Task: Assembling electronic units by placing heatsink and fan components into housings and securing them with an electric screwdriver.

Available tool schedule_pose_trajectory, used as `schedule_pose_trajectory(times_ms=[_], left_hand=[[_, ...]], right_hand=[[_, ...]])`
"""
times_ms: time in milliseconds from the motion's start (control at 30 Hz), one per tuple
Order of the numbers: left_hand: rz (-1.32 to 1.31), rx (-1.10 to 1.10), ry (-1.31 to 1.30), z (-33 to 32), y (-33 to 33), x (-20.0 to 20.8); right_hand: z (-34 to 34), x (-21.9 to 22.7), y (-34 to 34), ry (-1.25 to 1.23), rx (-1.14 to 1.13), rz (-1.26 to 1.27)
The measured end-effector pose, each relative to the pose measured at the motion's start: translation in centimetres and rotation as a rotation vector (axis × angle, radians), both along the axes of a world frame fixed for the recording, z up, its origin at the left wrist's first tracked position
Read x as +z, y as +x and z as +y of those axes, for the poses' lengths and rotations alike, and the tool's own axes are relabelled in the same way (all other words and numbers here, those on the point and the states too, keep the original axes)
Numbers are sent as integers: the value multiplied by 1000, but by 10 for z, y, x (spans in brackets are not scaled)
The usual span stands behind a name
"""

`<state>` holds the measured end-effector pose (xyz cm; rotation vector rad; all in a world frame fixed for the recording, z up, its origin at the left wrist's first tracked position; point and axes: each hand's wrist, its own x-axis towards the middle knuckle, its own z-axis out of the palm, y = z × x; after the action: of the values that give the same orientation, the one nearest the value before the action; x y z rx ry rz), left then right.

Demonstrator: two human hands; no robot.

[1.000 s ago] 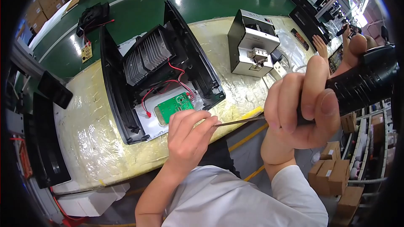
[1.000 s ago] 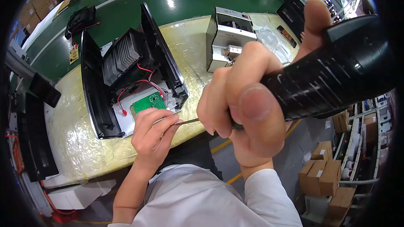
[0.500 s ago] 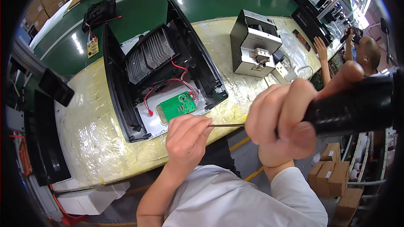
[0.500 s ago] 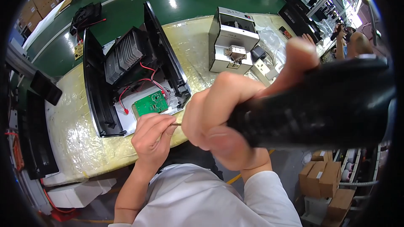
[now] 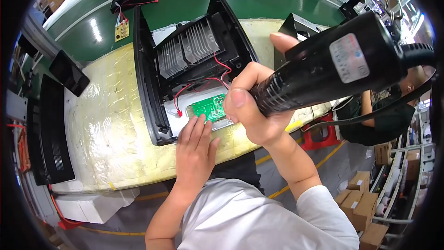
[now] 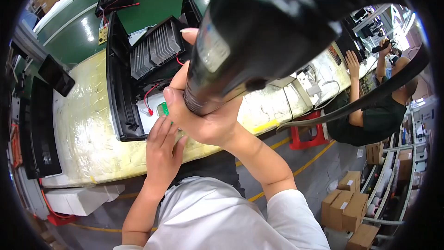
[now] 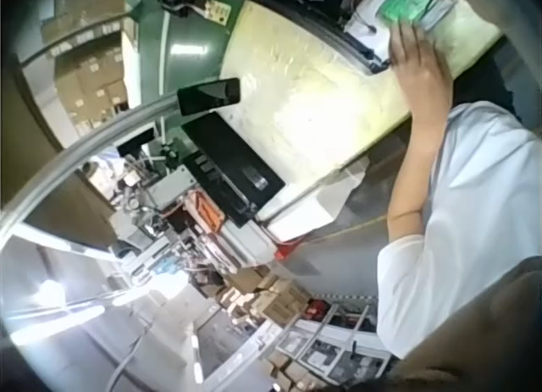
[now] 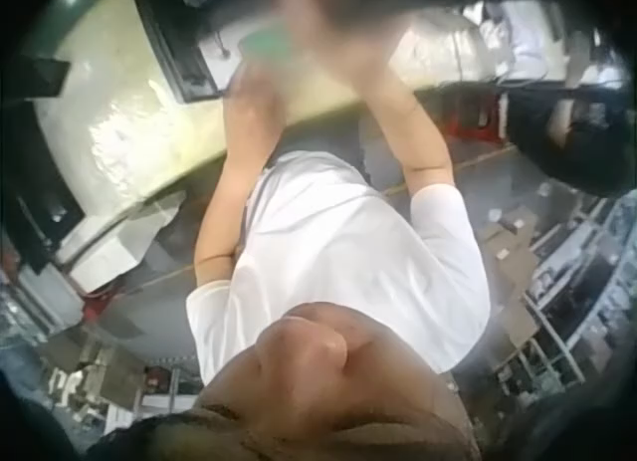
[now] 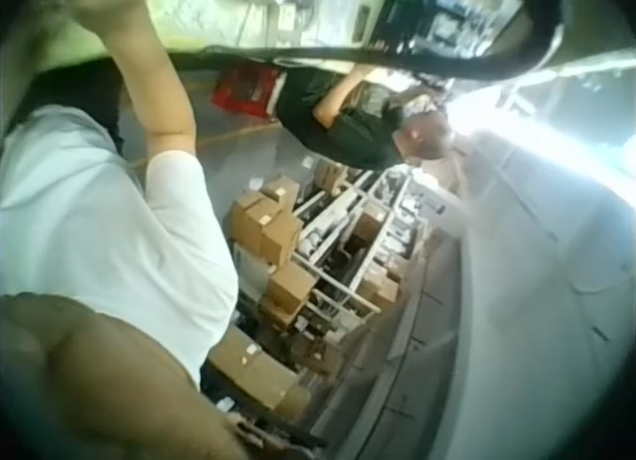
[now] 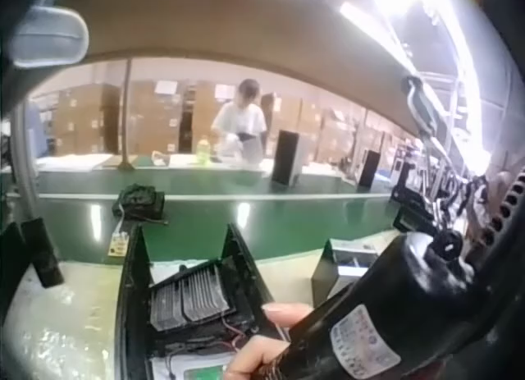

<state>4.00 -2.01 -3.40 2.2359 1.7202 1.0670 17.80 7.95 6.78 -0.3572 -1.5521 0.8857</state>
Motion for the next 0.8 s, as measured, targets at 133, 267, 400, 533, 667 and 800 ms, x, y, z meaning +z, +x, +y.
schedule_pose_trajectory(times_ms=[133,267,400,533,667,800], left_hand=[[16,1,-14,0,0,-1],[0,-6,-41,2,-1,0],[-8,0,-32,0,-1,-1],[-16,7,-23,1,2,1],[-29,-1,-51,1,1,3],[-36,-10,-12,0,1,5]], right_hand=[[1,-4,-10,5,0,-26],[2,-6,-13,-3,15,-46],[6,-9,-12,58,3,-120],[8,-9,-12,58,-1,-179],[7,-7,-20,-169,74,14],[7,-4,-18,-141,81,26]])
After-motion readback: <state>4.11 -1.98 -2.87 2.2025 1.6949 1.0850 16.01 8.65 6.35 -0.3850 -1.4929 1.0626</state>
